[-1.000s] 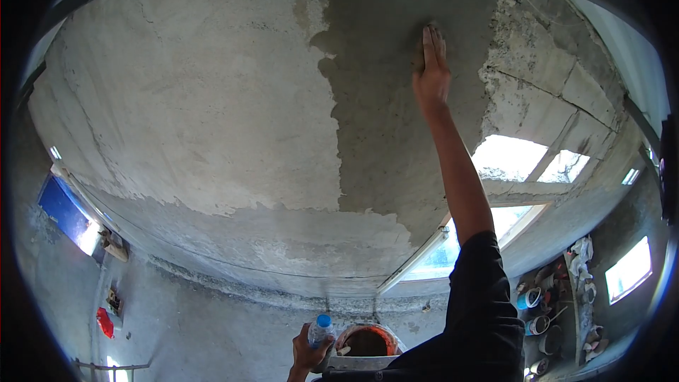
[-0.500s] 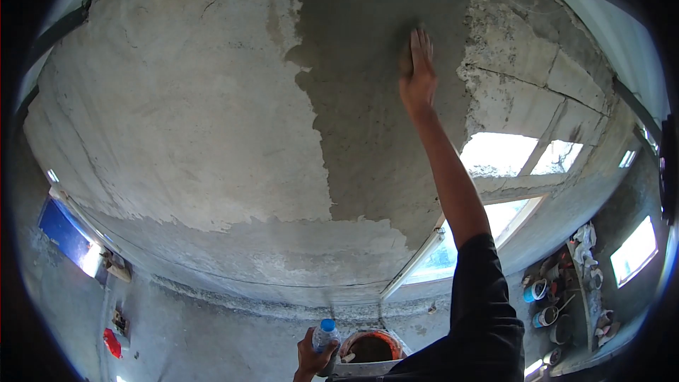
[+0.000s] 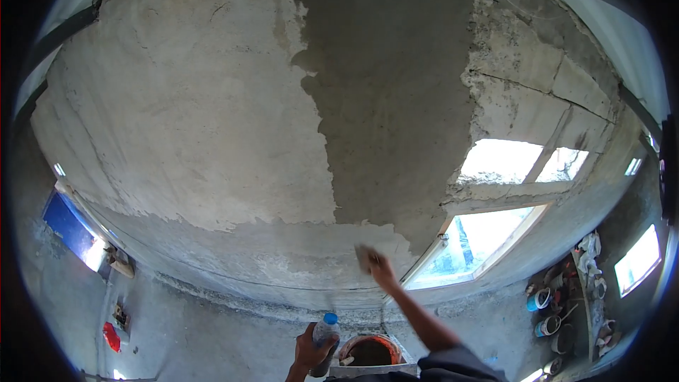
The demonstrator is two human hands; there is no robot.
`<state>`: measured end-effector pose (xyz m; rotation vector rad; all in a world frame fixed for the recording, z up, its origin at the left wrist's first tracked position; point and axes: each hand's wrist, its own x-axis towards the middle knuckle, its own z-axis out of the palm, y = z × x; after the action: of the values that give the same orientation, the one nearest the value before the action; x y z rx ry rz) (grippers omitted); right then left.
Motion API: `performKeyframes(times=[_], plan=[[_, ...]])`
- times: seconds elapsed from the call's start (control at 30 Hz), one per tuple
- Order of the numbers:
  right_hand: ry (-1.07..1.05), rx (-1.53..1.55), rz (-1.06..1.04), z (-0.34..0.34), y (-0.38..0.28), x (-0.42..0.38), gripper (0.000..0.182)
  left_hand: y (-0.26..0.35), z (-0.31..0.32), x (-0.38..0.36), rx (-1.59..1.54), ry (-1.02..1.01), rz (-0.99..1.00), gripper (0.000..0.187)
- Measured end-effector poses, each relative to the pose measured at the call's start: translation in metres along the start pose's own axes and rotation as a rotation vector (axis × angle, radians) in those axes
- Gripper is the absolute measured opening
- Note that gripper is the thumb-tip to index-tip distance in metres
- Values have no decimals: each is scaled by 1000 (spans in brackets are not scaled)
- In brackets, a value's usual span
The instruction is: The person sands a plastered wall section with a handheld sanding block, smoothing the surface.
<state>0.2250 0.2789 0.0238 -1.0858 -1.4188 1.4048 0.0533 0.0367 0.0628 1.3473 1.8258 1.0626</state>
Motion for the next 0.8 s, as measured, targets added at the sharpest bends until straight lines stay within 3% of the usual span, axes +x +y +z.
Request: performKeyframes(times=[0.03,0.07,0.1,0.13,0.2,0.27,0.43,0.63,0.73,0.8], plan=[[10,477,77,1,49,-28,27,1,0,5,74,-39,-16,54],[190,694,478,3,68,-58,30,2,1,7,147,-79,-38,57],[212,843,610,4,91,-83,29,6,1,11,195,-128,-100,68],[208,959,624,4,136,-105,30,4,4,15,196,-120,-106,68],[228,1012,642,8,144,-142,24,-3,11,27,381,-401,-271,82],[245,1117,696,8,158,-164,25,-1,19,33,460,-500,-297,86],[299,978,589,11,171,-170,22,-11,48,43,672,-822,-301,99],[414,1020,670,-4,138,-159,17,3,65,39,637,-807,-249,98],[479,1061,608,-10,130,-154,22,9,71,39,628,-799,-229,98],[467,1022,440,-15,114,-151,29,18,69,35,597,-783,-212,98]])
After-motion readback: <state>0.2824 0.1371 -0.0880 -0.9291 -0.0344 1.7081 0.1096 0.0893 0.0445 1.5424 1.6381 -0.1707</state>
